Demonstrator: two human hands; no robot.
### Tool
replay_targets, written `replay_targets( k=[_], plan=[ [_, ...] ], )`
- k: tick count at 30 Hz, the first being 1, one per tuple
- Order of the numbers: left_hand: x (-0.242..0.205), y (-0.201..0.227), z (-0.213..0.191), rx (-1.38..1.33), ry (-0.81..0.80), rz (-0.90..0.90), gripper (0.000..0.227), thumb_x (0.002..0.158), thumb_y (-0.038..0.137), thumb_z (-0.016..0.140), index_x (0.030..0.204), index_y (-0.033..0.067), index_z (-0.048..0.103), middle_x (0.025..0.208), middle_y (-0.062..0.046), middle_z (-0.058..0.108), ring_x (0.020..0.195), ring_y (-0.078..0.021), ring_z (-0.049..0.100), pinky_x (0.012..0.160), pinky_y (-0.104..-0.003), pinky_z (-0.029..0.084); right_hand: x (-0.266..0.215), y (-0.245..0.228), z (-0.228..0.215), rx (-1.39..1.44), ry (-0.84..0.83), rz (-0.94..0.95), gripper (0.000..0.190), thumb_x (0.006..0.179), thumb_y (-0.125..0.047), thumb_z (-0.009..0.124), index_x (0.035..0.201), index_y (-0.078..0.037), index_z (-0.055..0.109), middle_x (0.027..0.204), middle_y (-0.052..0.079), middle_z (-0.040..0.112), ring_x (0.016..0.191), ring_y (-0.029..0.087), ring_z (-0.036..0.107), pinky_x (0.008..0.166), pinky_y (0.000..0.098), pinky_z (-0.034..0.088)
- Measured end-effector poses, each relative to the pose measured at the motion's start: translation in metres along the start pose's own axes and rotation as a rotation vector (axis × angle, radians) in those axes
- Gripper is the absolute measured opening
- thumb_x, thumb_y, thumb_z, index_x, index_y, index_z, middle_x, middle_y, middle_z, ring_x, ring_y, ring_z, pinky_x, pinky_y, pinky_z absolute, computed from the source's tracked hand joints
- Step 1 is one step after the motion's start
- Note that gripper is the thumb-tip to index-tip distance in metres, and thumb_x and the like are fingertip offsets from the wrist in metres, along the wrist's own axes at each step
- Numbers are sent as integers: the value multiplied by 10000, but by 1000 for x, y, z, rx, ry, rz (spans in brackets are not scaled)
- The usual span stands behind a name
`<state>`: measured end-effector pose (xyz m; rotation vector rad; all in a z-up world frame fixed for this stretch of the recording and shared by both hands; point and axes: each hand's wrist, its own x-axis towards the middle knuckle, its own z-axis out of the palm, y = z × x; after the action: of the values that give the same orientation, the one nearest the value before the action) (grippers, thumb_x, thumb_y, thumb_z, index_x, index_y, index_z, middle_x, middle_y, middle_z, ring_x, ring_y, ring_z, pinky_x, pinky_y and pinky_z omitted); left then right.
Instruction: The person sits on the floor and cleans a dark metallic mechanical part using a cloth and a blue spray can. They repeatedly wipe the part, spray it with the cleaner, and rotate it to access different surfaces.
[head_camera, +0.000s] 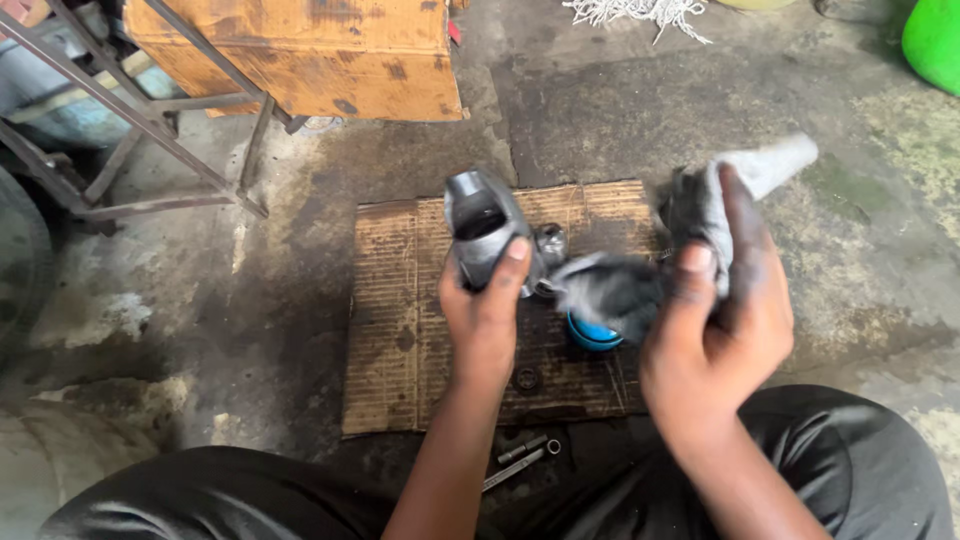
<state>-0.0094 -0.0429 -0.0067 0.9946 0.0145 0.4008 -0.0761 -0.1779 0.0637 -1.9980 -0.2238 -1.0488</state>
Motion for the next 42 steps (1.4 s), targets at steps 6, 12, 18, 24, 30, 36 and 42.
replay_targets(
  k=[6, 12, 18, 24, 30, 36, 42],
  plan=[
    [-1, -4, 11, -84, 89, -82, 341, 867, 176, 801, 1131, -12, 694, 1013, -56, 735, 875, -139, 692, 804, -287, 556, -18, 18, 29, -433, -499, -156, 779, 712, -25, 667, 1484, -74, 580, 926, 186, 584, 676, 339, 637, 542, 437, 516],
    [-1, 15, 9, -49, 105, -17, 351, 890, 208, 793, 1156, 3, 690, 1043, -52, 716, 918, -123, 661, 851, -277, 528, -31, 43, 22, -397, -320, -320, 634, 704, -30, 652, 1332, -113, 650, 980, 174, 593, 679, 329, 614, 570, 424, 506],
    [5, 13, 4, -50, 172, -91, 360, 846, 220, 791, 1122, 7, 700, 1022, -56, 736, 906, -132, 693, 853, -285, 546, -11, 37, 27, 132, -49, 110, 220, 1139, -1, 564, 1353, 13, 614, 1041, 188, 679, 846, 368, 624, 778, 390, 518],
    [6, -3, -1, 75, 203, 31, 344, 857, 213, 811, 1103, 5, 690, 1006, -66, 727, 866, -141, 674, 783, -297, 557, -29, -2, 28, -47, -442, -16, 418, 804, -86, 676, 1198, 51, 659, 765, 177, 673, 654, 259, 659, 595, 357, 531],
    [12, -5, -5, -20, 212, -108, 368, 860, 244, 787, 1151, 36, 700, 1023, -42, 720, 873, -136, 672, 758, -281, 536, -10, 13, 12, 10, -90, 198, 104, 1001, -64, 610, 1036, 20, 659, 797, 160, 679, 653, 286, 656, 634, 386, 507],
    [-5, -2, 7, 47, -59, -49, 399, 912, 266, 767, 1198, 5, 670, 1071, -80, 711, 944, -168, 667, 847, -322, 546, -14, 18, 20, 68, -390, 61, 222, 882, -42, 632, 1091, 28, 662, 874, 162, 698, 769, 283, 708, 694, 379, 549],
    [-5, 6, 8, -297, 53, -253, 475, 902, 314, 703, 1254, 9, 608, 1092, -84, 686, 947, -186, 682, 839, -367, 556, -27, 18, 15, 205, -406, 233, 272, 884, -41, 653, 1142, 20, 711, 893, 161, 724, 750, 262, 735, 697, 354, 566]
  ],
)
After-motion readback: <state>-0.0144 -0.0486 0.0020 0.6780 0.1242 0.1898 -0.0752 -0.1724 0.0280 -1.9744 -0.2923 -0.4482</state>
